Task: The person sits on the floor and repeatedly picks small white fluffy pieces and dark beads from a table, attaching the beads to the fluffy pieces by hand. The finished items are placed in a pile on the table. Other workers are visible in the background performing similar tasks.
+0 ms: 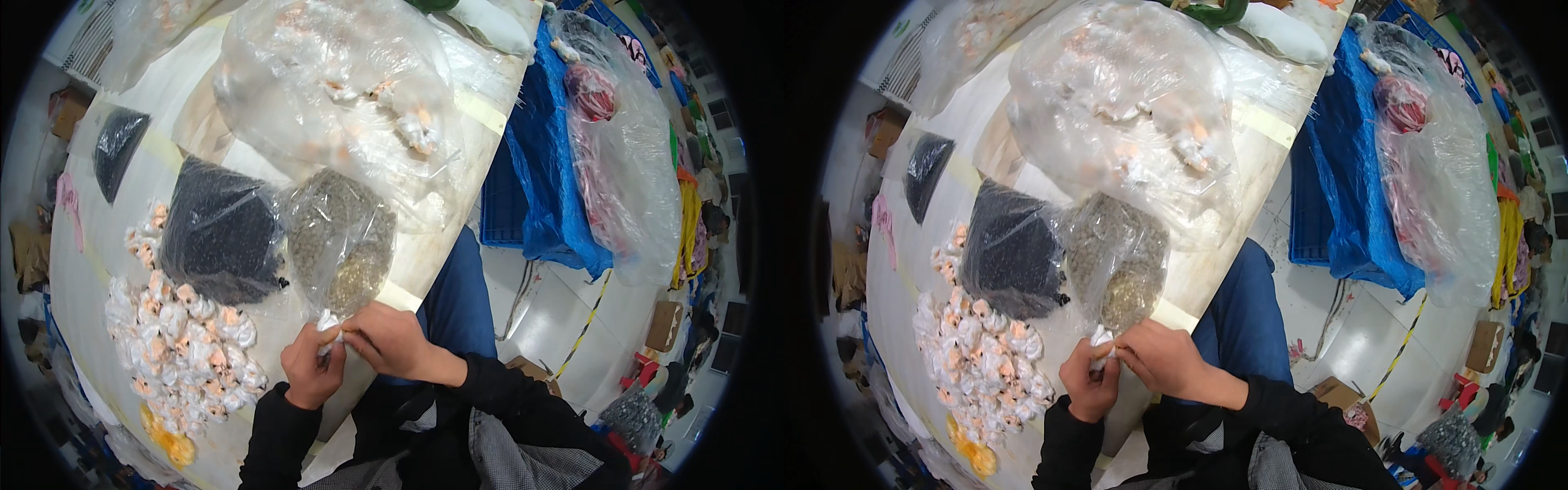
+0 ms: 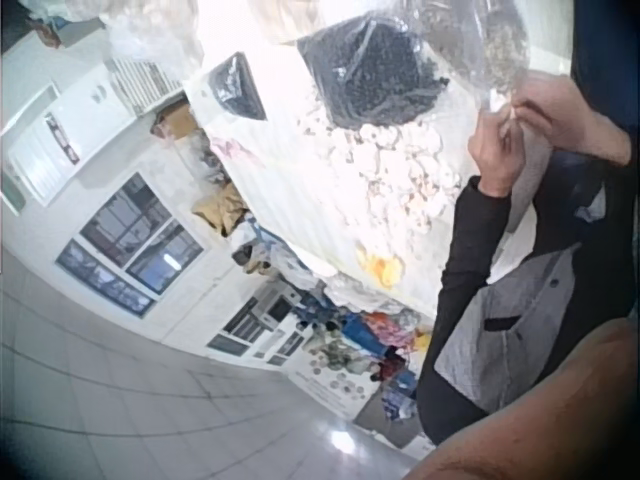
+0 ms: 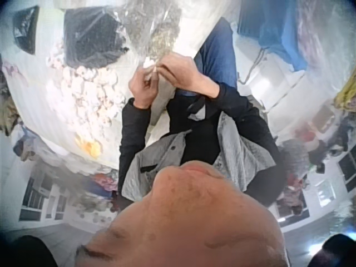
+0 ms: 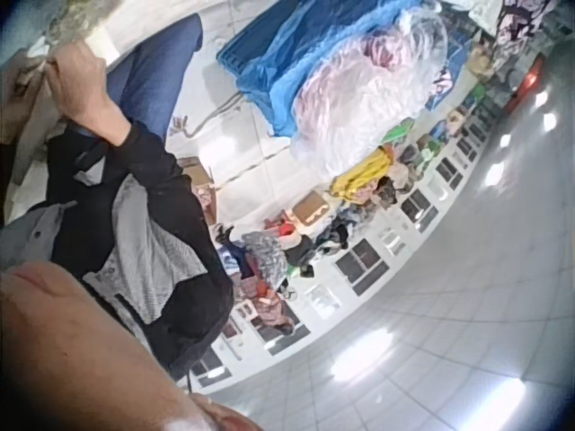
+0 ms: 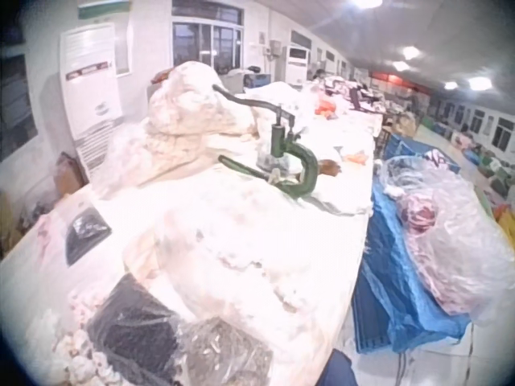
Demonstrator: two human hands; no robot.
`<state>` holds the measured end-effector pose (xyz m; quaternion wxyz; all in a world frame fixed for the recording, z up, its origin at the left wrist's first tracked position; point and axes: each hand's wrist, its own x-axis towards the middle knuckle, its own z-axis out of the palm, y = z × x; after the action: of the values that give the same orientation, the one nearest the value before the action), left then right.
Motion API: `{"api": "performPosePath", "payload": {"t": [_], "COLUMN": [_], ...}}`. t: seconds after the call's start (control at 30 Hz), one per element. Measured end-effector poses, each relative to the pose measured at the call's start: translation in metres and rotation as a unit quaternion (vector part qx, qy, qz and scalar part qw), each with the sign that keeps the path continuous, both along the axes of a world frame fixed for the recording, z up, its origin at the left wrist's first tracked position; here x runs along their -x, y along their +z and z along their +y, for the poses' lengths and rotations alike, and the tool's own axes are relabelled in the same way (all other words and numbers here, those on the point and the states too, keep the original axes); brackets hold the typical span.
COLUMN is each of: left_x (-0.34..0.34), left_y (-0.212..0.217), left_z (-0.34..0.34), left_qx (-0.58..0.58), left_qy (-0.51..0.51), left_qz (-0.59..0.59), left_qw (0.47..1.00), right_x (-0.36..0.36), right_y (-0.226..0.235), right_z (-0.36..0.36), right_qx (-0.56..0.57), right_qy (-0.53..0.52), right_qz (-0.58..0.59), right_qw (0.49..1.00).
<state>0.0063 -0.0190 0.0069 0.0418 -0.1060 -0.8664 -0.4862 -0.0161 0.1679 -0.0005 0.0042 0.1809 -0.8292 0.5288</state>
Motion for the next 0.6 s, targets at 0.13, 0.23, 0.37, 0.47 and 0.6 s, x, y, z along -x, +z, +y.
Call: {"api": "performPosePath", "payload": {"t": [0.13, 0.23, 0.37, 0.47, 0.6], "left_x": [0.004, 0.008, 0.008, 0.011, 0.008], "left_y": [0.002, 0.005, 0.006, 0.012, 0.012], "left_z": [0.006, 0.011, 0.011, 0.011, 0.012], "left_qx": [-0.006, -0.011, -0.021, -0.039, -0.078], "left_qy": [0.023, 0.033, 0.036, 0.028, 0.054], "left_qz": [0.005, 0.013, -0.001, -0.02, -0.075], "left_qw": [1.0, 0.999, 0.999, 0.999, 0.993], "right_x": [-0.002, -0.004, -0.004, -0.004, -0.007], "right_y": [-0.003, -0.006, -0.009, -0.008, -0.005], "right_z": [-0.005, -0.01, -0.011, -0.01, -0.013], "right_qx": [0.007, 0.031, 0.029, 0.053, 0.068], "right_qy": [-0.044, -0.084, -0.096, -0.105, -0.125], "right_qz": [0.008, 0.05, 0.087, 0.08, 0.059], "right_qw": [0.999, 0.995, 0.991, 0.99, 0.988]}}
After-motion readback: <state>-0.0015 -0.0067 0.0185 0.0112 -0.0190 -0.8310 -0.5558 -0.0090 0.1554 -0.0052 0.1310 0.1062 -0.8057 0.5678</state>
